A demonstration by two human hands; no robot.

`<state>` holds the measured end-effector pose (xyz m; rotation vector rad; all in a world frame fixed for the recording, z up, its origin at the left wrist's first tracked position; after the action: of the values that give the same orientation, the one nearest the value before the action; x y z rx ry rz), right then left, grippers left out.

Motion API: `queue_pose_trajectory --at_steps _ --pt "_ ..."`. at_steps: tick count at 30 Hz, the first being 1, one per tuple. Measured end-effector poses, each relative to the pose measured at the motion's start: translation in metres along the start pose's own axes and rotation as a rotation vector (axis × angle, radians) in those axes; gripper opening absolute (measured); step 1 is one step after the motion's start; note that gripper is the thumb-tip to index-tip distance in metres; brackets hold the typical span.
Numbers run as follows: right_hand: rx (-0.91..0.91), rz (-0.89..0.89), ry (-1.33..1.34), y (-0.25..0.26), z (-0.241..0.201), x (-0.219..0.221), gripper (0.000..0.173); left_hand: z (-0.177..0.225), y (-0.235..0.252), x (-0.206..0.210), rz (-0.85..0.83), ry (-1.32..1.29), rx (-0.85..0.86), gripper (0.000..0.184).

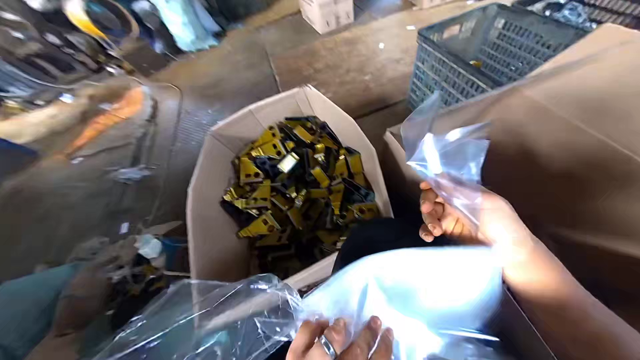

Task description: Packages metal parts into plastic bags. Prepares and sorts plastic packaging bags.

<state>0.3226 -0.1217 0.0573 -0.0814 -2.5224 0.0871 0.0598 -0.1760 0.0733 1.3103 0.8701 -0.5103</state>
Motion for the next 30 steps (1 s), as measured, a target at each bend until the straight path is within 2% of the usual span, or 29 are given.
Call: queue_pose_trajectory --at_steps 3,6,8,10,13,14,15,16,18,19,20,22,24,25,27,30 --pt "-0.009 0.21 -0.237 -0.023 0.002 -0.018 0.03 0.016 -0.016 0.029 -0.008 0.027 -0.056 0.025" --pt "-0.21 0.405 -0.534 -0.045 -0.011 -0.042 0.022 0.027 -0.036 0.05 -0.069 0.061 -0.169 0.025" --pt "-0.32 0.415 -0.62 -0.06 -0.018 -0.047 0.02 0.031 -0.049 0.062 -0.091 0.099 -0.266 0.025" --pt "-0.304 0.223 -0.625 -0.077 -0.014 -0.03 0.016 0.034 -0.054 0.069 -0.084 0.143 -0.321 0.026" --pt "-0.173 -0.241 -0.498 -0.099 0.012 0.015 0.017 0.042 -0.051 0.068 -0.121 0.12 -0.374 0.02" --pt "-0.158 -0.33 -0.453 -0.102 0.02 0.023 0.016 0.044 -0.051 0.067 -0.129 0.088 -0.392 0.017" --pt "-0.186 -0.328 -0.482 -0.103 0.025 0.023 0.015 0.046 -0.051 0.065 -0.13 0.07 -0.391 0.018" --pt "-0.265 -0.226 -0.632 -0.102 0.027 0.014 0.015 0.047 -0.049 0.063 -0.121 0.077 -0.37 0.018" --pt "-0.43 0.058 -1.161 -0.094 0.027 -0.013 0.019 0.047 -0.047 0.064 -0.091 0.134 -0.305 0.023" --pt "-0.434 0.144 -1.351 -0.091 0.028 -0.024 0.026 0.047 -0.047 0.065 -0.081 0.167 -0.271 0.026" --pt "-0.382 0.162 -1.406 -0.087 0.031 -0.034 0.04 0.047 -0.046 0.065 -0.082 0.191 -0.242 0.028" --pt "-0.183 0.145 -1.31 -0.084 0.04 -0.051 0.071 0.049 -0.044 0.067 -0.1 0.203 -0.199 0.027" --pt "0.002 0.128 -0.977 -0.086 0.056 -0.061 0.087 0.05 -0.042 0.067 -0.123 0.171 -0.173 0.027" --pt "0.065 0.133 -0.812 -0.088 0.064 -0.061 0.087 0.05 -0.041 0.068 -0.132 0.151 -0.162 0.026" --pt "0.187 0.138 -0.589 -0.095 0.075 -0.057 0.075 0.049 -0.039 0.067 -0.154 0.121 -0.14 0.023" --pt "0.266 0.17 -0.533 -0.101 0.084 -0.054 0.054 0.045 -0.034 0.065 -0.18 0.054 -0.118 0.021"
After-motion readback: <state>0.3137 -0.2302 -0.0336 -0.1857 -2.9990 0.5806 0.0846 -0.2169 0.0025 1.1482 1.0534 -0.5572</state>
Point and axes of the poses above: each hand's wrist, its own y-axis towards the middle knuckle, its own x-axis out of the palm, z = x × y, the point moved 5 cm from there along y, towards the middle knuckle, and after that the axes turned 2 degrees about z, right-handed, at the moved point
